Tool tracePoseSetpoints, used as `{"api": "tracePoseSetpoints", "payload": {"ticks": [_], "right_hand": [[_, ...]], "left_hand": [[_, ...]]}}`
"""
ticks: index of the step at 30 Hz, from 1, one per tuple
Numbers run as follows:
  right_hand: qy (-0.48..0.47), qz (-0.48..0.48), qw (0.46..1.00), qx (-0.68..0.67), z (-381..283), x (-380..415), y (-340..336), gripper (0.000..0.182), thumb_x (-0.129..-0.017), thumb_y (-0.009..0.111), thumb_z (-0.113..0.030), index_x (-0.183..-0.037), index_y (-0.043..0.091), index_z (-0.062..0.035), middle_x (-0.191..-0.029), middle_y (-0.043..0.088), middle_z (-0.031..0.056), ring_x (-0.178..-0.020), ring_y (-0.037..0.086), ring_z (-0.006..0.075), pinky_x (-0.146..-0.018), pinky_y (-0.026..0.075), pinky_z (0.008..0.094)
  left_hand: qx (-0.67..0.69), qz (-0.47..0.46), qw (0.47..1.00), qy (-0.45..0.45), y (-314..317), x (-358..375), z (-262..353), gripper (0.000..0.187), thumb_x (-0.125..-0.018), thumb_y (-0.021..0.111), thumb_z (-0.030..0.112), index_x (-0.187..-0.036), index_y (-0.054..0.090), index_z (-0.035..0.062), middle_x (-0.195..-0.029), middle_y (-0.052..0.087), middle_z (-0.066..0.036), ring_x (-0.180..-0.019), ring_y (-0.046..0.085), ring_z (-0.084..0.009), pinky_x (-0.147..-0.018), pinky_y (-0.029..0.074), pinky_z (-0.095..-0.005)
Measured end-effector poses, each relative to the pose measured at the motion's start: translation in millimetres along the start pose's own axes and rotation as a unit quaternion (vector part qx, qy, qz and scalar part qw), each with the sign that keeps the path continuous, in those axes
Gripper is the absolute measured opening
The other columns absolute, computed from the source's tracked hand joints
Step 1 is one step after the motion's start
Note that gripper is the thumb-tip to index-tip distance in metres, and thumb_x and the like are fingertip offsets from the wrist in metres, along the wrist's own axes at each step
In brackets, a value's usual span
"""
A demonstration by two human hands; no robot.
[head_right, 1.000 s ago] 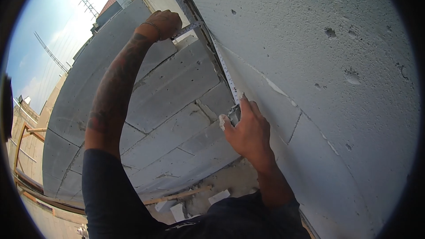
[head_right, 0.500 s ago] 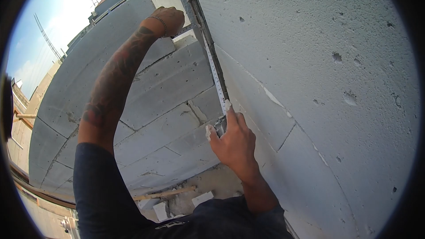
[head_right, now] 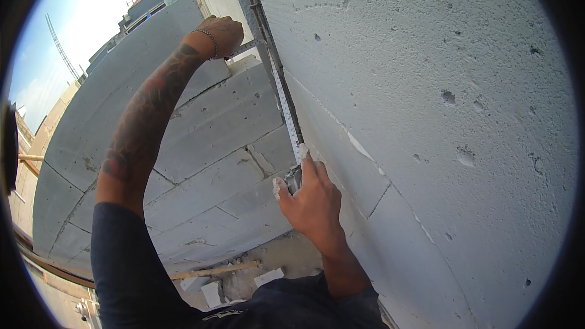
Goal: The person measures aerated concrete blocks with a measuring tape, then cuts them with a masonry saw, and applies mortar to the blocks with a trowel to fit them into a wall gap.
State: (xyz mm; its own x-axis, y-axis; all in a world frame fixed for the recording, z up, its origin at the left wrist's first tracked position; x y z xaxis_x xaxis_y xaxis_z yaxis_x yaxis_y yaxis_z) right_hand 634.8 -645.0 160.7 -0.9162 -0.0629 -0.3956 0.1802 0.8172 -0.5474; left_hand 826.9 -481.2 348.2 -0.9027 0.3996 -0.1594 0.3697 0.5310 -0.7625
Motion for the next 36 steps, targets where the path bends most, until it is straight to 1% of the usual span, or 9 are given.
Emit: {"api": "tracePoseSetpoints", "payload": {"ticks": [9, 16, 19, 22, 24, 28, 33, 35, 36], "right_hand": [[-0.021, -0.005, 0.999, -0.032, 5, -3, -4, 0.061, -0.073, 0.065, -0.023, -0.120, 0.042, 0.0082, -0.090, 0.053, 0.0208, -0.078, 0.059, 0.0361, -0.065, 0.048, 0.0415], [-0.030, -0.027, 0.998, -0.045, 15, -7, -9, 0.061, -0.073, 0.065, -0.022, -0.118, 0.042, 0.0115, -0.091, 0.053, 0.0228, -0.080, 0.059, 0.0362, -0.067, 0.048, 0.0407], [-0.041, -0.016, 0.997, -0.058, 17, -9, -11, 0.061, -0.072, 0.065, -0.021, -0.118, 0.042, 0.0125, -0.090, 0.053, 0.0233, -0.079, 0.059, 0.0365, -0.066, 0.048, 0.0406], [-0.049, -0.003, 0.997, -0.067, 28, -8, -2, 0.060, -0.073, 0.065, -0.020, -0.118, 0.042, 0.0126, -0.091, 0.053, 0.0238, -0.080, 0.058, 0.0375, -0.068, 0.048, 0.0406], [-0.083, 0.033, 0.990, -0.112, 42, -3, 11, 0.059, -0.072, 0.065, -0.020, -0.116, 0.042, 0.0126, -0.091, 0.053, 0.0237, -0.083, 0.057, 0.0386, -0.071, 0.047, 0.0403], [-0.061, 0.025, 0.965, -0.255, 88, 42, 53, 0.053, -0.073, 0.066, -0.018, -0.114, 0.045, 0.0085, -0.095, 0.054, 0.0220, -0.089, 0.057, 0.0339, -0.075, 0.047, 0.0369], [-0.008, -0.113, 0.957, -0.267, 129, 132, 112, 0.051, -0.071, 0.070, -0.024, -0.110, 0.051, 0.0026, -0.094, 0.058, 0.0188, -0.091, 0.059, 0.0292, -0.078, 0.046, 0.0353], [0.067, -0.295, 0.912, -0.278, 140, 172, 133, 0.050, -0.069, 0.072, -0.027, -0.107, 0.053, 0.0001, -0.092, 0.060, 0.0163, -0.086, 0.059, 0.0249, -0.076, 0.046, 0.0335], [0.075, -0.305, 0.908, -0.278, 141, 186, 135, 0.050, -0.069, 0.072, -0.027, -0.107, 0.053, 0.0001, -0.092, 0.060, 0.0163, -0.086, 0.059, 0.0249, -0.076, 0.046, 0.0335]], "left_hand": [[0.016, -0.002, 1.000, -0.006, -6, 6, 2, 0.007, -0.071, 0.056, 0.003, -0.072, 0.064, 0.0013, -0.075, 0.064, -0.016, -0.072, 0.064, -0.0296, -0.070, 0.049, -0.0373], [0.019, -0.009, 1.000, -0.019, -8, 4, 4, 0.009, -0.072, 0.056, 0.004, -0.075, 0.064, 0.0019, -0.077, 0.064, -0.018, -0.075, 0.064, -0.0301, -0.070, 0.050, -0.0376], [-0.006, -0.072, 0.997, -0.043, -7, 4, 5, 0.015, -0.078, 0.052, 0.003, -0.085, 0.064, 0.0028, -0.088, 0.065, -0.013, -0.085, 0.064, -0.0242, -0.079, 0.048, -0.0361], [-0.020, 0.024, 0.999, -0.029, -9, 15, 8, 0.010, -0.076, 0.052, 0.004, -0.075, 0.061, 0.0007, -0.074, 0.063, -0.016, -0.073, 0.063, -0.0290, -0.070, 0.049, -0.0369], [-0.069, 0.188, 0.980, -0.008, -20, 33, 11, 0.010, -0.078, 0.050, 0.006, -0.076, 0.059, 0.0019, -0.074, 0.062, -0.014, -0.075, 0.061, -0.0268, -0.072, 0.047, -0.0353], [0.084, 0.276, 0.957, 0.002, -50, 127, 48, 0.002, -0.076, 0.054, 0.003, -0.075, 0.052, 0.0020, -0.079, 0.058, -0.011, -0.075, 0.056, -0.0242, -0.070, 0.045, -0.0341], [0.450, 0.091, 0.880, -0.123, 28, 272, 47, 0.009, -0.072, 0.056, 0.000, -0.079, 0.051, -0.0010, -0.070, 0.053, -0.010, -0.065, 0.051, -0.0221, -0.064, 0.042, -0.0294], [0.520, 0.011, 0.824, -0.224, 96, 346, 53, 0.008, -0.072, 0.056, -0.001, -0.079, 0.052, -0.0009, -0.068, 0.054, -0.009, -0.063, 0.051, -0.0184, -0.063, 0.042, -0.0275], [0.540, -0.029, 0.792, -0.283, 128, 390, 63, 0.007, -0.072, 0.056, -0.002, -0.078, 0.052, -0.0009, -0.067, 0.054, -0.008, -0.062, 0.050, -0.0151, -0.063, 0.041, -0.0261]]}}
Point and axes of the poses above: each hand's wrist, its own x-axis away from the middle knuckle, its own y-axis out of the palm, z = x × y, the point moved 3 cm from there along -x, towards the middle knuckle
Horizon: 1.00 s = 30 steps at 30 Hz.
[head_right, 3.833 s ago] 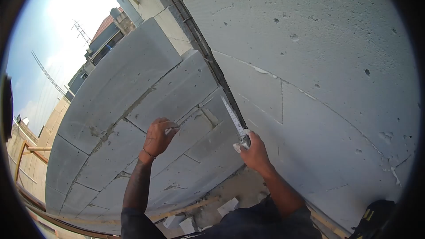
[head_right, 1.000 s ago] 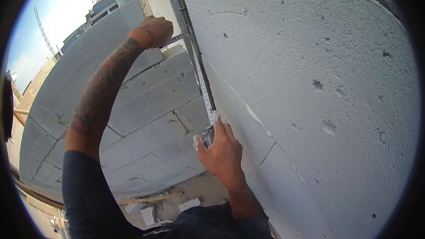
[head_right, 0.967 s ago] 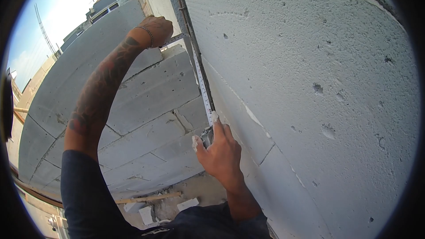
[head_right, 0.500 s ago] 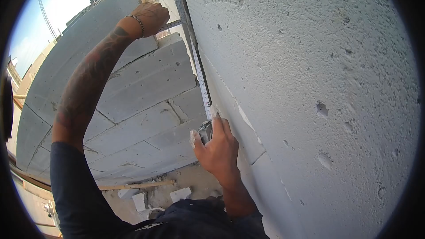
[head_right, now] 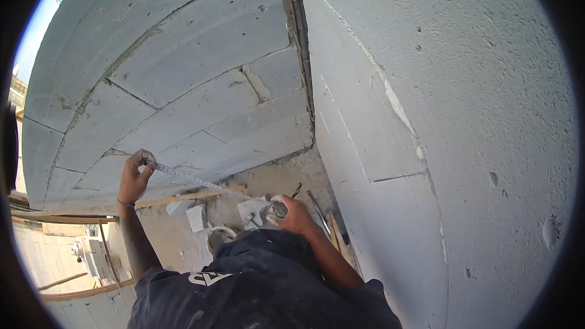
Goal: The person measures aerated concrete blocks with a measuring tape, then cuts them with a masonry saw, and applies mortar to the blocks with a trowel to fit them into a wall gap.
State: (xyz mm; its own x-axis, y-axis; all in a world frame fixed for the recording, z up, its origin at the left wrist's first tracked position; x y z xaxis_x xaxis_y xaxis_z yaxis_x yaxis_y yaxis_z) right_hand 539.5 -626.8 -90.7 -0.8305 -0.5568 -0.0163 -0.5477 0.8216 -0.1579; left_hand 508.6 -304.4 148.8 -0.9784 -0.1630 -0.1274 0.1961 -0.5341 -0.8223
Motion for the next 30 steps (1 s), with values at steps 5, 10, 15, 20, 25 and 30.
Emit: {"api": "tracePoseSetpoints", "payload": {"ticks": [5, 10, 15, 20, 25, 30], "right_hand": [[0.080, -0.262, 0.961, 0.041, 21, 40, 47, 0.044, -0.068, 0.071, -0.029, -0.098, 0.057, -0.0009, -0.094, 0.061, 0.0186, -0.086, 0.060, 0.0313, -0.077, 0.045, 0.0352], [0.075, -0.288, 0.952, 0.073, 8, 56, 82, 0.039, -0.068, 0.070, -0.028, -0.094, 0.059, -0.0020, -0.088, 0.061, 0.0196, -0.085, 0.059, 0.0321, -0.076, 0.045, 0.0367], [0.060, -0.220, 0.962, 0.149, -1, 69, 126, 0.034, -0.068, 0.068, -0.023, -0.094, 0.057, -0.0030, -0.086, 0.061, 0.0188, -0.083, 0.059, 0.0328, -0.073, 0.046, 0.0377], [0.041, -0.187, 0.965, 0.178, -9, 114, 190, 0.033, -0.068, 0.066, -0.018, -0.095, 0.056, -0.0024, -0.085, 0.061, 0.0167, -0.082, 0.059, 0.0318, -0.073, 0.045, 0.0361], [0.028, -0.266, 0.932, 0.243, -21, 163, 268, 0.038, -0.069, 0.065, -0.025, -0.098, 0.055, -0.0026, -0.090, 0.060, 0.0205, -0.087, 0.057, 0.0366, -0.076, 0.044, 0.0415], [-0.008, -0.353, 0.887, 0.299, -24, 169, 316, 0.043, -0.069, 0.064, -0.032, -0.099, 0.054, -0.0024, -0.091, 0.060, 0.0217, -0.089, 0.057, 0.0378, -0.076, 0.044, 0.0441]], "left_hand": [[0.166, 0.064, 0.940, -0.290, 43, 150, -121, 0.016, -0.078, 0.053, 0.000, -0.094, 0.052, 0.0007, -0.072, 0.053, -0.001, -0.064, 0.048, -0.0080, -0.058, 0.039, -0.0216], [0.201, 0.149, 0.914, -0.319, 48, 222, -164, 0.021, -0.080, 0.050, 0.001, -0.100, 0.054, -0.0019, -0.075, 0.055, -0.003, -0.064, 0.049, -0.0084, -0.060, 0.041, -0.0215], [0.204, 0.201, 0.920, -0.266, 30, 258, -171, 0.028, -0.088, 0.049, 0.008, -0.113, 0.053, -0.0043, -0.088, 0.060, -0.009, -0.077, 0.056, -0.0129, -0.071, 0.047, -0.0260], [0.270, 0.245, 0.900, -0.237, 20, 356, -203, 0.026, -0.088, 0.050, 0.007, -0.111, 0.054, -0.0028, -0.088, 0.059, -0.007, -0.079, 0.055, -0.0119, -0.071, 0.047, -0.0260], [0.342, 0.228, 0.852, -0.325, 61, 479, -230, 0.033, -0.084, 0.056, 0.015, -0.113, 0.053, -0.0008, -0.090, 0.059, -0.008, -0.077, 0.057, -0.0126, -0.069, 0.048, -0.0248], [0.395, 0.312, 0.754, -0.422, 104, 573, -226, 0.031, -0.083, 0.057, 0.010, -0.111, 0.052, -0.0026, -0.083, 0.062, -0.008, -0.070, 0.058, -0.0118, -0.062, 0.046, -0.0229]]}}
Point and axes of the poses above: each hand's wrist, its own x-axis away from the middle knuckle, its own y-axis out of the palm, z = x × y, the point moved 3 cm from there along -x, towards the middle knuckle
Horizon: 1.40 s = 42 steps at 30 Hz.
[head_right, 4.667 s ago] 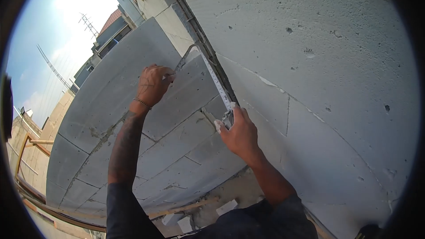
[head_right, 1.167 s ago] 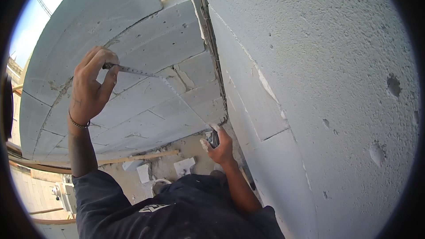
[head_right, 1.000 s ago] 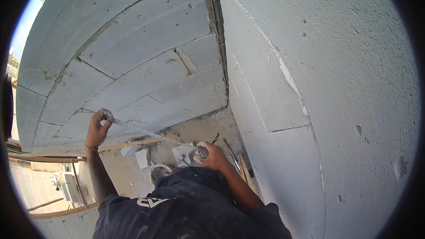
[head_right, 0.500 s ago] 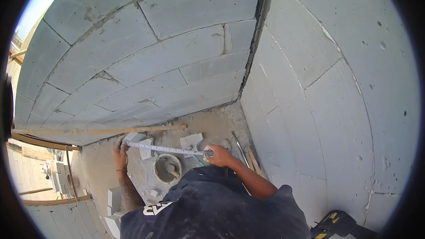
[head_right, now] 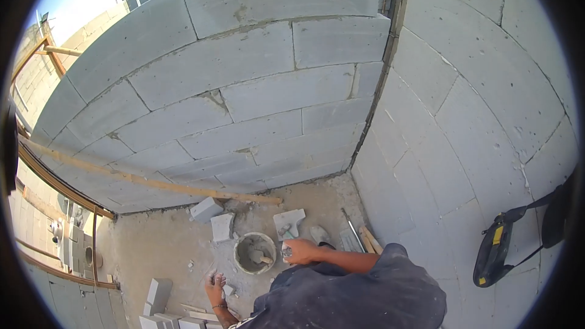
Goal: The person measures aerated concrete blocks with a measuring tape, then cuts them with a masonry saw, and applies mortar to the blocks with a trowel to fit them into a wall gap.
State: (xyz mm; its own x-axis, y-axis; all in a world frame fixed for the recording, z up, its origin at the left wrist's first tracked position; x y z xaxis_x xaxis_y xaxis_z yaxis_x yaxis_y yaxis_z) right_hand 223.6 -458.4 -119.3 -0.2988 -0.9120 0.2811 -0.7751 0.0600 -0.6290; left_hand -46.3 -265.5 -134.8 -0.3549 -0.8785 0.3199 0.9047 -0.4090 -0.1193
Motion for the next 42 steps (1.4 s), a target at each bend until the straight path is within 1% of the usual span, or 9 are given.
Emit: {"api": "tracePoseSetpoints", "payload": {"ticks": [6, 14, 19, 21, 28, 32, 34, 39, 42], "right_hand": [[-0.027, -0.003, 0.999, 0.021, -25, -25, -11, 0.042, -0.070, 0.063, -0.034, -0.097, 0.055, -0.0025, -0.093, 0.060, 0.0213, -0.091, 0.056, 0.0369, -0.078, 0.044, 0.0429], [-0.083, -0.056, 0.995, 0.007, -48, -30, 7, 0.038, -0.074, 0.062, -0.032, -0.095, 0.058, -0.0010, -0.094, 0.060, 0.0206, -0.089, 0.057, 0.0347, -0.079, 0.044, 0.0408], [-0.090, -0.046, 0.994, -0.038, -24, -17, 24, 0.034, -0.074, 0.063, -0.024, -0.098, 0.058, 0.0000, -0.091, 0.061, 0.0200, -0.086, 0.059, 0.0327, -0.077, 0.045, 0.0361], [-0.087, -0.042, 0.995, -0.022, -34, -6, 18, 0.032, -0.074, 0.063, -0.021, -0.097, 0.058, -0.0002, -0.088, 0.061, 0.0190, -0.083, 0.060, 0.0312, -0.076, 0.045, 0.0355], [0.054, -0.160, 0.978, -0.119, -35, 32, 29, 0.033, -0.071, 0.066, -0.015, -0.097, 0.052, -0.0002, -0.085, 0.060, 0.0135, -0.081, 0.058, 0.0222, -0.075, 0.045, 0.0333], [0.053, -0.174, 0.981, -0.061, -18, 38, 44, 0.038, -0.071, 0.067, -0.017, -0.101, 0.049, -0.0010, -0.090, 0.059, 0.0147, -0.083, 0.057, 0.0228, -0.076, 0.044, 0.0334], [0.030, -0.223, 0.973, -0.040, -26, 36, 49, 0.042, -0.071, 0.068, -0.019, -0.103, 0.047, -0.0013, -0.092, 0.058, 0.0149, -0.085, 0.057, 0.0235, -0.078, 0.043, 0.0341], [0.025, -0.307, 0.951, -0.010, -45, 30, 50, 0.052, -0.068, 0.073, -0.027, -0.106, 0.048, -0.0022, -0.097, 0.058, 0.0208, -0.092, 0.057, 0.0350, -0.079, 0.044, 0.0368], [0.010, -0.282, 0.959, -0.027, -26, 28, 61, 0.054, -0.066, 0.073, -0.028, -0.107, 0.048, -0.0023, -0.097, 0.058, 0.0206, -0.091, 0.057, 0.0348, -0.079, 0.044, 0.0378]], "left_hand": [[-0.038, -0.060, 0.997, 0.026, -26, -11, -115, 0.035, -0.084, 0.058, 0.016, -0.114, 0.052, 0.0008, -0.086, 0.059, -0.008, -0.070, 0.055, -0.0117, -0.059, 0.045, -0.0239], [-0.134, -0.251, 0.955, 0.086, 72, -6, -1, 0.041, -0.083, 0.060, 0.037, -0.101, 0.061, 0.0006, -0.085, 0.064, -0.011, -0.084, 0.060, -0.0163, -0.075, 0.045, -0.0298], [-0.291, -0.349, 0.876, 0.163, 112, 3, 14, 0.034, -0.082, 0.059, 0.033, -0.090, 0.061, 0.0007, -0.079, 0.063, -0.013, -0.076, 0.060, -0.0229, -0.071, 0.044, -0.0336], [-0.230, -0.346, 0.887, 0.198, 120, 13, 13, 0.029, -0.082, 0.058, 0.029, -0.087, 0.061, 0.0007, -0.079, 0.063, -0.013, -0.077, 0.060, -0.0244, -0.072, 0.045, -0.0344], [-0.011, -0.390, 0.920, -0.041, 128, 76, -23, 0.030, -0.085, 0.057, 0.024, -0.102, 0.058, 0.0005, -0.089, 0.063, -0.009, -0.081, 0.057, -0.0125, -0.072, 0.044, -0.0268], [-0.024, -0.356, 0.934, 0.015, 128, 94, -62, 0.030, -0.085, 0.059, 0.025, -0.103, 0.058, 0.0012, -0.084, 0.062, -0.006, -0.077, 0.055, -0.0094, -0.068, 0.043, -0.0243], [0.049, -0.350, 0.930, -0.104, 117, 103, -57, 0.030, -0.084, 0.061, 0.025, -0.101, 0.059, 0.0009, -0.081, 0.060, -0.004, -0.076, 0.053, -0.0080, -0.067, 0.042, -0.0230], [0.114, -0.287, 0.949, -0.070, 108, 104, -66, 0.021, -0.083, 0.062, 0.020, -0.087, 0.056, -0.0003, -0.081, 0.058, -0.003, -0.071, 0.052, -0.0093, -0.064, 0.043, -0.0242], [0.101, -0.288, 0.942, -0.141, 110, 100, -81, 0.020, -0.084, 0.061, 0.019, -0.086, 0.056, 0.0000, -0.080, 0.056, -0.003, -0.073, 0.052, -0.0097, -0.066, 0.043, -0.0250]]}}
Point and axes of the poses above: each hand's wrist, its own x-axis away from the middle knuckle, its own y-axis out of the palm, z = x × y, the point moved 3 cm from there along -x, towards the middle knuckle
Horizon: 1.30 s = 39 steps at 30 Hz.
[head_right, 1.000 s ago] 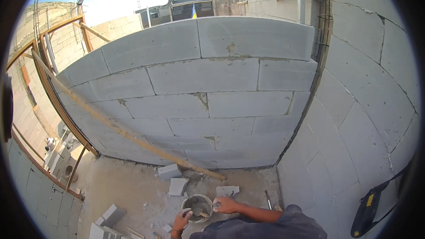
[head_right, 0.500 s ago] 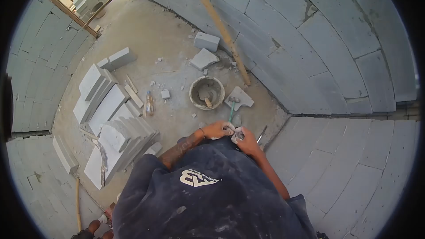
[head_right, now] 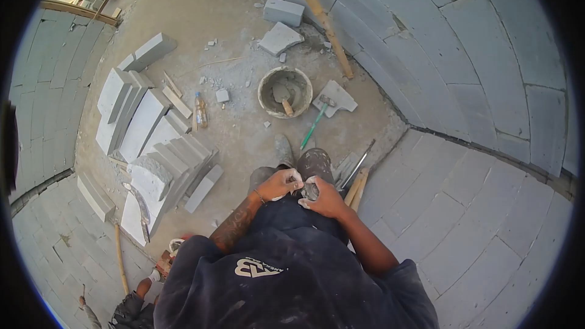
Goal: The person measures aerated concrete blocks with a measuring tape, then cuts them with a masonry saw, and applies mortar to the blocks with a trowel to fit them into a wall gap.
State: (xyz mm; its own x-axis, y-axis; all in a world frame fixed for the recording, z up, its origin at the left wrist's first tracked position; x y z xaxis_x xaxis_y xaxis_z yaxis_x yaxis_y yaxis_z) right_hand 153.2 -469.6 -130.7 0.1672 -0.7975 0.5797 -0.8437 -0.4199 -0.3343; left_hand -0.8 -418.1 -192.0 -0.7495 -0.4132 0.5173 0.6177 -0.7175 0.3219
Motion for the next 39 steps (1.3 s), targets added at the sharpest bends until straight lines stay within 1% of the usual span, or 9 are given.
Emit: {"api": "tracePoseSetpoints", "payload": {"ticks": [4, 9, 12, 16, 21, 28, 30, 35, 39], "right_hand": [[0.051, 0.008, 0.998, -0.026, 25, -11, 5, 0.056, -0.065, 0.074, -0.029, -0.108, 0.048, -0.0022, -0.099, 0.057, 0.0211, -0.094, 0.056, 0.0342, -0.079, 0.044, 0.0376], [0.107, 0.056, 0.988, -0.098, 78, -36, 6, 0.058, -0.067, 0.072, -0.021, -0.112, 0.042, -0.0005, -0.101, 0.050, 0.0217, -0.096, 0.051, 0.0394, -0.081, 0.042, 0.0421], [0.088, 0.052, 0.995, -0.014, 137, -48, 31, 0.061, -0.068, 0.069, -0.016, -0.116, 0.035, 0.0006, -0.112, 0.042, 0.0255, -0.103, 0.045, 0.0416, -0.085, 0.039, 0.0440], [0.032, -0.063, 0.996, -0.061, 176, -83, 33, 0.065, -0.068, 0.067, -0.013, -0.121, 0.033, 0.0003, -0.118, 0.038, 0.0253, -0.111, 0.039, 0.0418, -0.093, 0.035, 0.0450], [0.134, 0.018, 0.987, -0.088, 266, -145, 41, 0.059, -0.074, 0.068, -0.017, -0.121, 0.039, 0.0035, -0.115, 0.047, 0.0209, -0.105, 0.049, 0.0320, -0.088, 0.040, 0.0393], [0.296, 0.108, 0.948, -0.049, 422, -309, 86, 0.081, -0.066, 0.073, -0.041, -0.120, 0.038, 0.0088, -0.116, 0.049, 0.0267, -0.109, 0.048, 0.0366, -0.090, 0.039, 0.0389], [0.327, 0.137, 0.931, -0.085, 435, -348, 95, 0.075, -0.071, 0.070, -0.036, -0.121, 0.036, 0.0086, -0.118, 0.048, 0.0253, -0.111, 0.047, 0.0360, -0.091, 0.038, 0.0386], [0.338, 0.326, 0.840, -0.273, 467, -368, 96, 0.020, -0.083, 0.051, -0.017, -0.083, 0.054, 0.0033, -0.070, 0.053, 0.0066, -0.063, 0.049, 0.0166, -0.058, 0.039, 0.0323], [0.361, 0.299, 0.818, -0.334, 497, -299, 47, 0.020, -0.086, 0.054, -0.020, -0.077, 0.057, -0.0021, -0.054, 0.038, -0.0030, -0.037, 0.031, 0.0066, -0.033, 0.024, 0.0228]], "left_hand": [[-0.028, -0.008, 0.998, 0.048, -4, -23, -16, 0.016, -0.084, 0.060, 0.016, -0.086, 0.054, 0.0008, -0.081, 0.055, -0.003, -0.077, 0.052, -0.0100, -0.071, 0.043, -0.0255], [0.140, 0.083, 0.984, -0.075, 11, -64, -56, 0.036, -0.081, 0.065, 0.018, -0.107, 0.047, 0.0007, -0.094, 0.056, -0.010, -0.091, 0.054, -0.0131, -0.077, 0.044, -0.0262], [-0.008, 0.020, 0.985, -0.174, 30, -91, -87, 0.045, -0.085, 0.059, 0.032, -0.114, 0.044, 0.0020, -0.103, 0.054, -0.013, -0.096, 0.050, -0.0157, -0.083, 0.041, -0.0287], [0.014, 0.185, 0.968, -0.170, 30, -117, -167, 0.050, -0.082, 0.060, 0.040, -0.108, 0.047, -0.0002, -0.095, 0.057, -0.014, -0.089, 0.054, -0.0180, -0.079, 0.043, -0.0310], [-0.035, 0.426, 0.873, -0.235, 1, -133, -206, 0.044, -0.080, 0.063, 0.039, -0.093, 0.050, -0.0007, -0.079, 0.057, -0.012, -0.073, 0.055, -0.0170, -0.067, 0.045, -0.0310], [-0.005, 0.487, 0.845, -0.222, -52, -102, -256, 0.035, -0.082, 0.063, 0.028, -0.097, 0.048, 0.0006, -0.078, 0.055, -0.007, -0.067, 0.055, -0.0114, -0.051, 0.046, -0.0253], [0.145, 0.494, 0.828, -0.222, -67, -93, -261, 0.040, -0.081, 0.064, 0.028, -0.098, 0.047, -0.0029, -0.087, 0.054, -0.014, -0.076, 0.057, -0.0191, -0.063, 0.049, -0.0300], [0.144, 0.488, 0.826, -0.244, -82, -86, -276, 0.038, -0.082, 0.062, 0.027, -0.100, 0.048, -0.0026, -0.087, 0.055, -0.015, -0.076, 0.057, -0.0204, -0.061, 0.048, -0.0305], [0.126, 0.461, 0.852, -0.213, -66, -101, -288, 0.046, -0.082, 0.059, 0.035, -0.106, 0.041, -0.0006, -0.086, 0.056, -0.024, -0.082, 0.058, -0.0375, -0.072, 0.044, -0.0427]]}}
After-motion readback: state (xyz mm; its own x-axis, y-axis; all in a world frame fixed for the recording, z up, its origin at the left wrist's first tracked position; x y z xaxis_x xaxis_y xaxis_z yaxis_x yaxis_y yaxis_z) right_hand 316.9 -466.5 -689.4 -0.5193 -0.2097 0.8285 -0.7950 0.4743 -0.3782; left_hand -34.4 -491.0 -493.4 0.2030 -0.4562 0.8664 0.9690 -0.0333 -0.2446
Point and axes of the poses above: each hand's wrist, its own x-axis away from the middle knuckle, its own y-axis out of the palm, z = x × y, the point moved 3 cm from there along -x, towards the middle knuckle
